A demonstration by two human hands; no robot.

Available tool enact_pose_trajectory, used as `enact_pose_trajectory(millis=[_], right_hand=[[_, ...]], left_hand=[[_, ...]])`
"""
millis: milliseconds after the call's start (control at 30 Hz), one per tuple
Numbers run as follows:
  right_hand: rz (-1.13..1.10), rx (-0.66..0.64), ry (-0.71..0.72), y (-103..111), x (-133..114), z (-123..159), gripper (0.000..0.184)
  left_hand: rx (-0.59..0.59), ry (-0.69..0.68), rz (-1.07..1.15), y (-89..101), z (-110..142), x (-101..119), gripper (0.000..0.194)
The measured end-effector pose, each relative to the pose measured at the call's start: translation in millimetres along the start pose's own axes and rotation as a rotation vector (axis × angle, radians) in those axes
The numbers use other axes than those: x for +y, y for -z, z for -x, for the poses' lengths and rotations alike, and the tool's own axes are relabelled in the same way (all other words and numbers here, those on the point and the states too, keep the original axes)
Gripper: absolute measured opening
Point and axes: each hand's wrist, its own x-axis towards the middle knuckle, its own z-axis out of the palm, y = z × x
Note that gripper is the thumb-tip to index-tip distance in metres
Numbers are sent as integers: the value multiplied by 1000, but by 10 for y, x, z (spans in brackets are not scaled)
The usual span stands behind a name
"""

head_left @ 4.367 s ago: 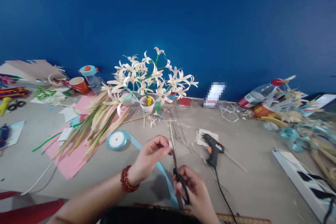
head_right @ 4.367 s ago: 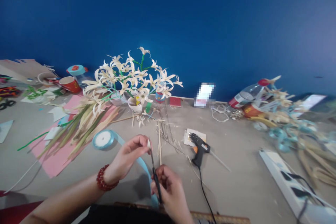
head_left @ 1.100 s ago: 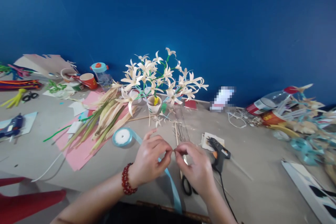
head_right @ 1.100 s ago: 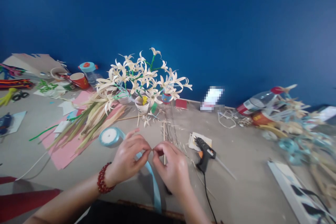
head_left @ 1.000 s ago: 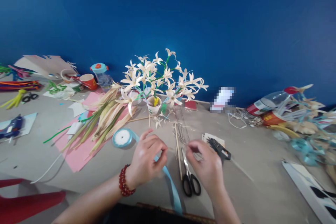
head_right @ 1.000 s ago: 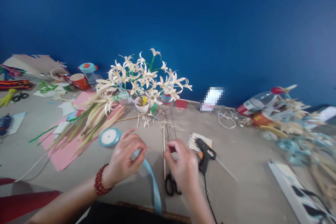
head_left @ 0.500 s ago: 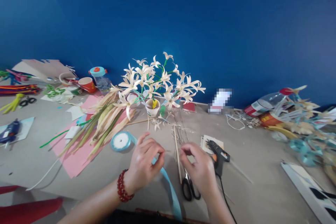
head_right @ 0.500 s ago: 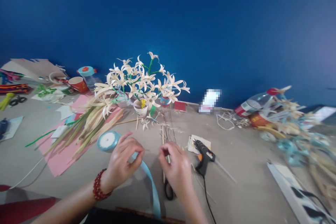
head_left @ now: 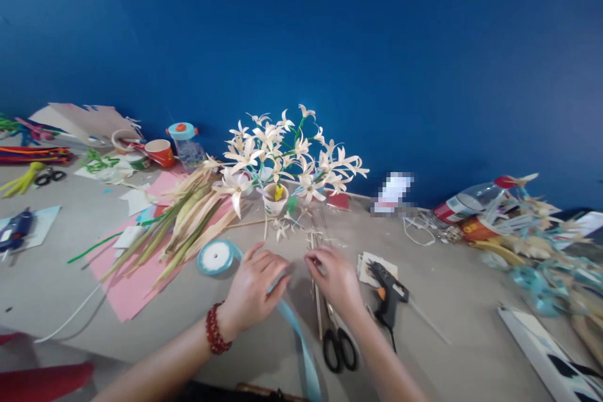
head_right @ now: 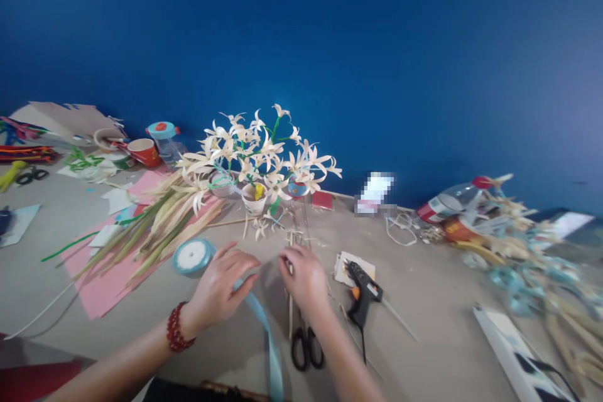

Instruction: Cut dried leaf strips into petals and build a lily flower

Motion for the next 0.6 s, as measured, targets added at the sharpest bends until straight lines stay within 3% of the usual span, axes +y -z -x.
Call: enact_pose_trajectory(millis=[133, 233, 600], right_hand=[[121, 9, -58, -184, 267, -435, 15], [198, 25, -101, -284, 322, -650, 15], [360, -51, -210, -495, 224, -761, 12]], left_hand=[[-1, 8, -15, -78, 34, -90, 13], [18, 11, -19, -113, 48, -119, 15], [4, 15, 23, -144, 59, -152, 16]])
